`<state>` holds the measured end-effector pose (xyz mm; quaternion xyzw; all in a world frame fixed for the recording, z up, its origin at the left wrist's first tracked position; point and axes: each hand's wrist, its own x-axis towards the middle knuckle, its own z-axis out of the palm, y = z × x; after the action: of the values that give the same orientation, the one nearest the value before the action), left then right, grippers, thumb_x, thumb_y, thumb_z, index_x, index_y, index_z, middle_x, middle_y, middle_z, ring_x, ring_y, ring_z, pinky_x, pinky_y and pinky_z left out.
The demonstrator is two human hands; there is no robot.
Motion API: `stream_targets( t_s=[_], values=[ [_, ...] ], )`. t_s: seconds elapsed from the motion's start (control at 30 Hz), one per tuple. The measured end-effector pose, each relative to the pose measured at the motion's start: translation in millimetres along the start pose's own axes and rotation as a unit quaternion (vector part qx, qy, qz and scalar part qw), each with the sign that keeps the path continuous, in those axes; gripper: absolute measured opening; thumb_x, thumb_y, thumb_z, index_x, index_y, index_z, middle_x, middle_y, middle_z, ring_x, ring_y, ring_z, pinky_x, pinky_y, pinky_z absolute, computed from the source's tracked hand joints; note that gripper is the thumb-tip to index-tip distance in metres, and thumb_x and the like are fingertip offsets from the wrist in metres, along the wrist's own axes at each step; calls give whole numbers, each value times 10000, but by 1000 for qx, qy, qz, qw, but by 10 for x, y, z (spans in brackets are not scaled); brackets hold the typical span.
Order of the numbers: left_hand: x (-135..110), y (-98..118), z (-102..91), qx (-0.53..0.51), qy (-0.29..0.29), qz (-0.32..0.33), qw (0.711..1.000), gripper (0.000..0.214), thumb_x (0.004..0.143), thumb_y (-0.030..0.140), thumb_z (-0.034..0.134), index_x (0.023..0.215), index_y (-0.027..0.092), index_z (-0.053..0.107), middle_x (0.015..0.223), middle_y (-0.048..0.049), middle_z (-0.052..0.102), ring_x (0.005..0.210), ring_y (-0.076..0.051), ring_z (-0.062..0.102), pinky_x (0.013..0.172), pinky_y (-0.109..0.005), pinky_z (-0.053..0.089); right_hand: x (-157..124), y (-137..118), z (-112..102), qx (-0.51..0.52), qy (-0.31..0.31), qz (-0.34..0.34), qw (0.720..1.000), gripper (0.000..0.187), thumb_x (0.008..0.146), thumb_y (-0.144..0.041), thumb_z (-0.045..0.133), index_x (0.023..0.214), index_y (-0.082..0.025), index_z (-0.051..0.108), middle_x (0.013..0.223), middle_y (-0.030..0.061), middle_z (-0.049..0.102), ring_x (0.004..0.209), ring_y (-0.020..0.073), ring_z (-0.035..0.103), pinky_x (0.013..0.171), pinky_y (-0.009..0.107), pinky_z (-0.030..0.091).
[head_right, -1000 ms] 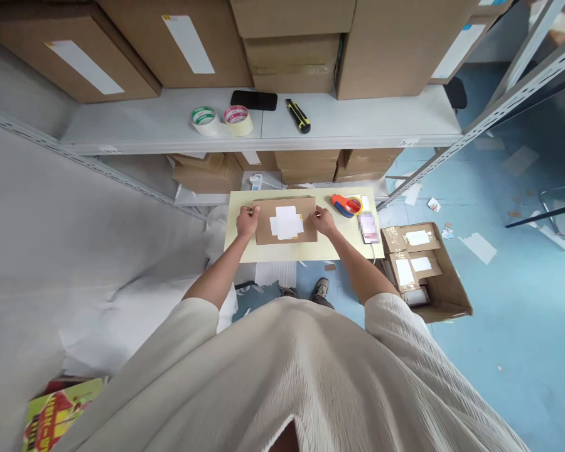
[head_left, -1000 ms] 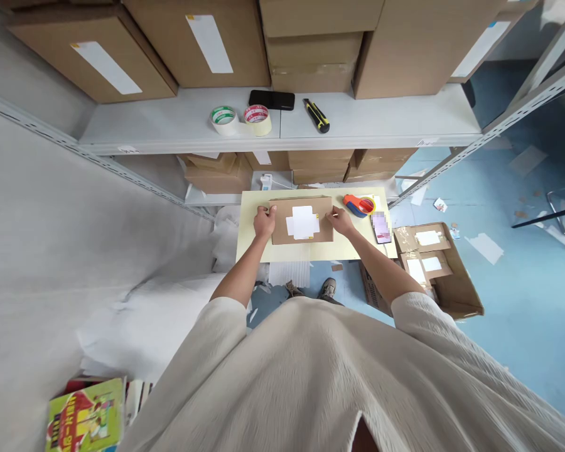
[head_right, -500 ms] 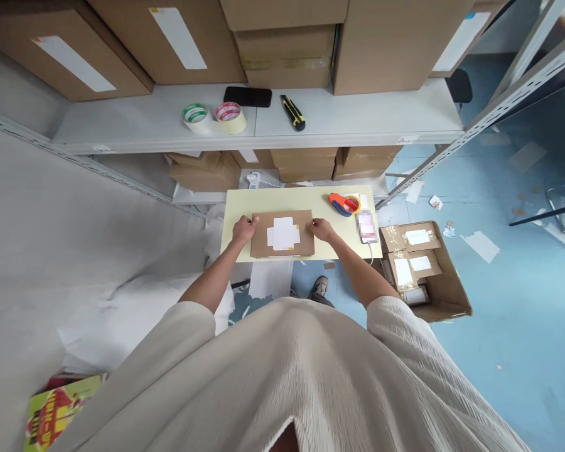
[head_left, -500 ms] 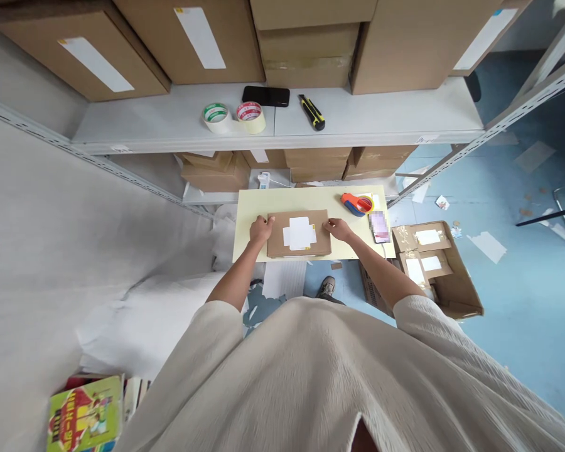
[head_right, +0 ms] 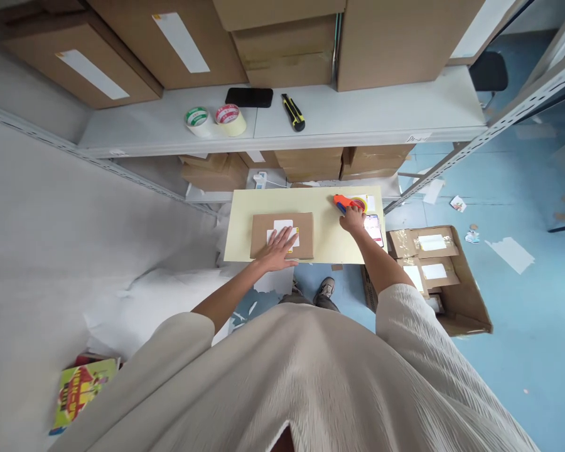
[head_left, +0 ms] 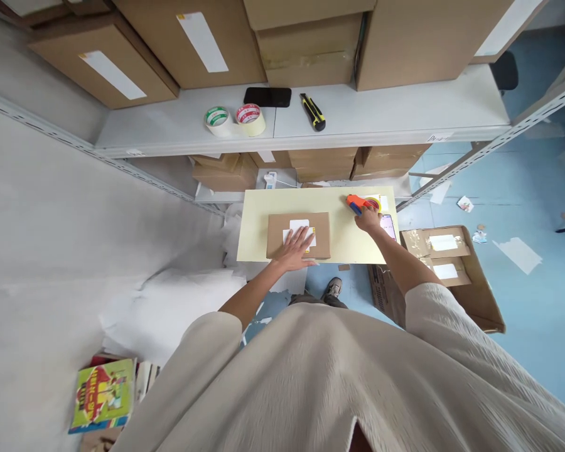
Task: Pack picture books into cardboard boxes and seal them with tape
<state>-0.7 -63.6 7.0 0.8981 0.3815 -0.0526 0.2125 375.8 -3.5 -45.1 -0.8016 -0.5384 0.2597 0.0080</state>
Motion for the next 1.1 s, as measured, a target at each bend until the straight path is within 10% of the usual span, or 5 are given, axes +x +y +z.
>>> stream_targets(
  t_s=[0.4,0.7,0.93,1.1],
  values=[
    [104,-94,9,1,1,-18,1000,992,1063,647,652,1872,264,225,1945,-133,103,1811,-373,58,1459,-610,1,325,181,158,-11,-3,-1,1000,464,1095,-472,520,1330,-136,737,1275,270,732,1327,443,575,1171,650,301],
    [160,-152,-53,2,-14,-21,1000,980,1065,660,633,1868,262,236,1946,-143,85,1813,-367,51,1453,-622,-12,-66,123,-123,108,34,-51,992,426,1066,-386,485,1382,-150,646,1317,266,756,1296,448,610,1156,622,361],
    [162,-113,-95,-13,-8,-25,1000,969,1039,642,669,1854,282,289,1945,-137,129,1812,-363,86,1457,-614,21,-570,-30,-395,416,-36,-69,906,384,986,-601,551,1034,-231,641,956,70,729,957,281,642,875,394,537],
    [233,-80,-201,-105,28,-53,993,739,1037,552,696,1717,309,540,1896,-111,341,1785,-351,238,1455,-601,129,-885,-243,-431,454,-97,-109,879,648,692,-672,927,1066,-225,644,952,47,725,945,280,660,811,392,564]
  ],
)
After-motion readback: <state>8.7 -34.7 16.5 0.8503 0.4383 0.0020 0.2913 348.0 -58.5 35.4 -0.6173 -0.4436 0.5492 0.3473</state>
